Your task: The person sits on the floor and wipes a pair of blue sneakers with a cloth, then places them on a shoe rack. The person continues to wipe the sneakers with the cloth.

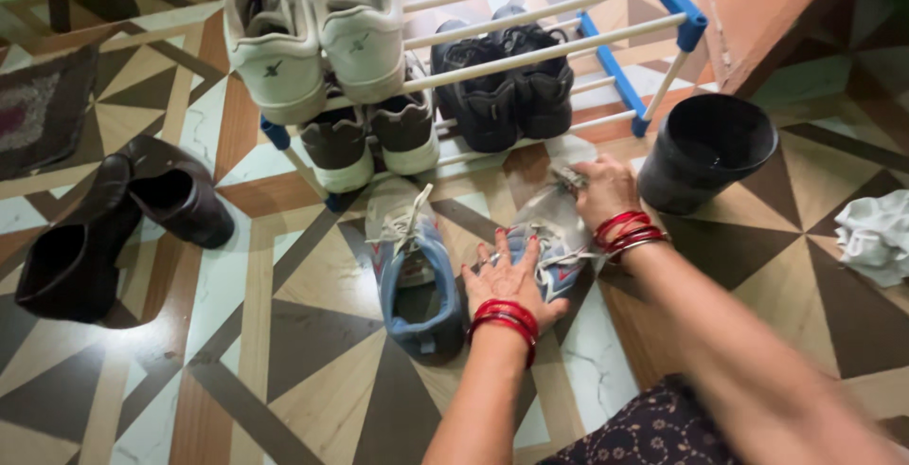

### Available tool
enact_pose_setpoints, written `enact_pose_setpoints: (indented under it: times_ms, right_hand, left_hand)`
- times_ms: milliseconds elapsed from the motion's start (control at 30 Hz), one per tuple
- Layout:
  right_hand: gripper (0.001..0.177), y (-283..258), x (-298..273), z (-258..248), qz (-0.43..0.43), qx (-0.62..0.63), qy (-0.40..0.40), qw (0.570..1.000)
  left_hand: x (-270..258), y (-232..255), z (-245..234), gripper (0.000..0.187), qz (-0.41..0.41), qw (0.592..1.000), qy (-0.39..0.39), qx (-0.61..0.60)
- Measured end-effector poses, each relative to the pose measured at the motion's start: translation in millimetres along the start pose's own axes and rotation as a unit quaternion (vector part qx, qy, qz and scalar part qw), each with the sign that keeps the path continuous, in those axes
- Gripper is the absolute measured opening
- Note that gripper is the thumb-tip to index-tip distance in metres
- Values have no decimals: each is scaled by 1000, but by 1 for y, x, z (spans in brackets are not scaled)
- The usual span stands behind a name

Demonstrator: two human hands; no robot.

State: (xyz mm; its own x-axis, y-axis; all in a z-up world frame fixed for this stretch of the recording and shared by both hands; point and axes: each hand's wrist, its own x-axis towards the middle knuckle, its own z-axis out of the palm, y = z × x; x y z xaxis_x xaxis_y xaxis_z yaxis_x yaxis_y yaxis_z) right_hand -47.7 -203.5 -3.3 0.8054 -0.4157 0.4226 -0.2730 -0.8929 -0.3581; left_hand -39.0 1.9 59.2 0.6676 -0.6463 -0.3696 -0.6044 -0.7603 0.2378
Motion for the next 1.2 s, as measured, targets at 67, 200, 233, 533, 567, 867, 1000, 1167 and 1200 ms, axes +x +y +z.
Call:
enact_pose_setpoints:
  times_ms: [67, 200, 233, 533, 567, 867, 1000, 1167, 1200]
  right_hand:
    - [32, 7, -5, -2, -71, 2, -46, 996]
    - [29, 13, -12, 2, -155, 18, -114, 981]
    - [30, 13, -14, 4, -143, 21, -96, 985]
    - [28, 0, -5, -11, 15, 27, -95, 995]
    - [28, -4, -8, -9, -55, 37, -104, 992]
    - [28, 2, 4, -6, -153, 114, -92, 977]
    - [26, 0, 1, -11, -68, 35, -102, 992]
    - [29, -4, 5, -9, -186, 68, -82, 977]
    - [27, -6, 2, -6, -180, 93, -89, 975]
  left_hand:
    - [2, 1, -3, 109, -2, 1000, -3, 8]
    - [3, 2, -6, 111, -7, 1000, -8, 12]
    - [2, 2, -4, 111, -6, 1000, -2, 10]
    - [-1, 2, -2, 115, 0, 1000, 2, 4]
    - [-3, -1, 0, 115, -5, 1000, -1, 12]
    - [2, 4, 0, 133, -12, 1000, 6, 19]
    - [2, 3, 2, 133, -14, 1000, 6, 18]
    - [5, 4, -1, 131, -17, 1000, 7, 20]
    - [3, 3, 0, 131, -18, 1000, 7, 20]
